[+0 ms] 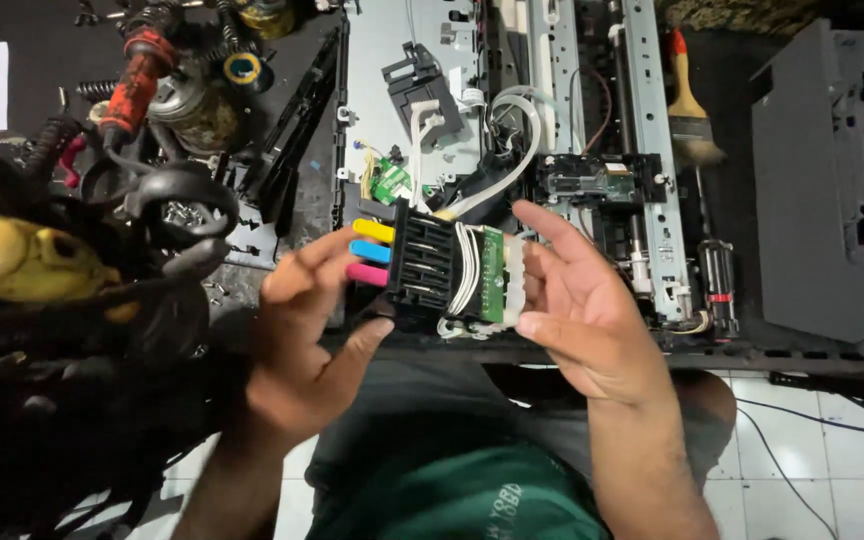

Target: Disassembling and cleaning the internal components of a printer using a brush

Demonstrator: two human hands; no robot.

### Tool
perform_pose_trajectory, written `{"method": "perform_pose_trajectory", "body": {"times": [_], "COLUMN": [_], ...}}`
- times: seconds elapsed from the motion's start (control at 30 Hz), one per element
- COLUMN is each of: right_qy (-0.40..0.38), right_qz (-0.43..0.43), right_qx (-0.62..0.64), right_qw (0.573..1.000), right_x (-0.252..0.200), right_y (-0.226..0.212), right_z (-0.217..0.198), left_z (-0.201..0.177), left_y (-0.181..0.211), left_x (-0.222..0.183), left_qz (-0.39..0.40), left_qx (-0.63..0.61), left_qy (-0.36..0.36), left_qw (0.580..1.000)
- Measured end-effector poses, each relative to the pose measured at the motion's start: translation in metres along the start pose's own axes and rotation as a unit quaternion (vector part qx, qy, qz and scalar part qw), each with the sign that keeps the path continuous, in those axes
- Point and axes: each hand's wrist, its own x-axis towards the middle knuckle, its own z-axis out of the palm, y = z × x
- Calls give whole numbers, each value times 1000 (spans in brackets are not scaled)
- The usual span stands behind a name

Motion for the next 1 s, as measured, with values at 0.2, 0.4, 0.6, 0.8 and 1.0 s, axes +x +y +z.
{"method": "perform_pose_trajectory", "body": {"times": [0.2, 0.4, 0.6, 0.8, 1.0], "right_qy": [95, 76, 84, 41, 28], "right_qz": [-23, -53, -49, -46, -37], "right_qx": [57, -6, -68, -78, -97], "right_qw": [994, 996, 993, 995, 994], "right_x": [-9, -23, -30, -31, -33], "right_y": [20, 17, 11, 12, 11], "right_z": [5, 24, 34, 26, 25], "left_z": [16, 24, 26, 17, 17], "left_y": [-10, -15, -11, -11, 4], "left_x": [-21, -22, -29, -33, -32], "left_qz": [-61, -23, -35, -70, -112], "left_qx": [37, 34, 58, 49, 32], "left_qy": [50, 95, 94, 66, 58], "left_qw": [996, 995, 993, 994, 991]}}
